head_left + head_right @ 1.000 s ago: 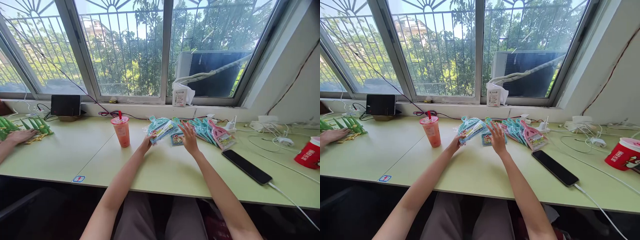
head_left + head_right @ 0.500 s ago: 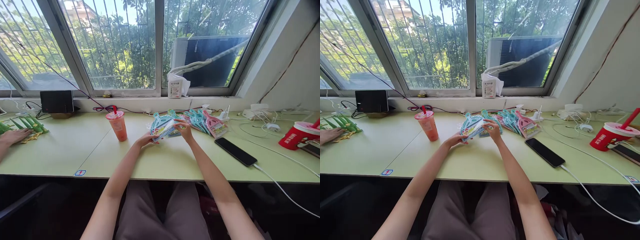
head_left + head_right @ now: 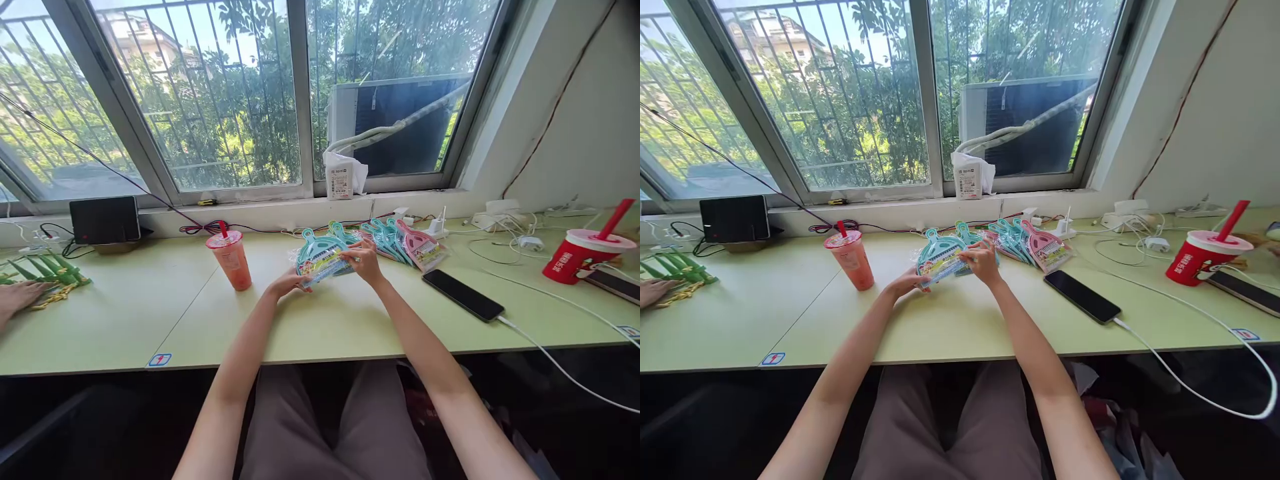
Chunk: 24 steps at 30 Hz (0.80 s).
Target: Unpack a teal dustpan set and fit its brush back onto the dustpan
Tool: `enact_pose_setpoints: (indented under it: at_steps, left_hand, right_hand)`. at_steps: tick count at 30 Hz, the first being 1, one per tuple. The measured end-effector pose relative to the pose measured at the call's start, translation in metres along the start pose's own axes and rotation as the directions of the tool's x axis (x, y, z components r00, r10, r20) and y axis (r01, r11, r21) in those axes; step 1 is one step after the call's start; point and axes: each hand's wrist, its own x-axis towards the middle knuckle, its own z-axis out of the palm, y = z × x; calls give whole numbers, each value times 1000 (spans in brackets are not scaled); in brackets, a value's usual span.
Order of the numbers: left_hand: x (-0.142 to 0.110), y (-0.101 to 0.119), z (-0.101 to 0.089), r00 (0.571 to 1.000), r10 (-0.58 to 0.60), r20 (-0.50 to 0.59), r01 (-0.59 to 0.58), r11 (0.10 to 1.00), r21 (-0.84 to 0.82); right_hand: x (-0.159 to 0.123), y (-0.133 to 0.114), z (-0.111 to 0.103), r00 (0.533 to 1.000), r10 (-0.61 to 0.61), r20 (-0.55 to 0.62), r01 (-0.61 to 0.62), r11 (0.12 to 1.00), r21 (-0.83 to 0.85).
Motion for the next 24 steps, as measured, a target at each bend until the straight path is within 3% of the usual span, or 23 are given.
enact_pose_setpoints:
  at_steps: [8,13,16,18,21,24]
  left_hand:
    - [-4,9,7,1000,12,6,-12,998,63]
    - [-5,11,7,999,34,5,-34,996,79]
    - [-7,12,2,1000,25,-10,-24,996,86]
    - [-9,13,-1,1000,19,-10,-18,994,104]
    - [-8,15,2,1000,9,24,-12,991,132]
    - [-6,16,12,1000,23,15,-24,993,118]
  right_hand:
    - [0,0,3,988,141,-67,-137,989,56]
    - [0,3,7,985,154,-81,-119,934,336]
    - [0,-1,7,972,233,-29,-195,872,449]
    - [0,-2,6,946,311,89,-310,791,527]
    - [0,1,5,862,376,340,-505,584,636]
    - [-1,10,9,777,462,428,-612,393,686]
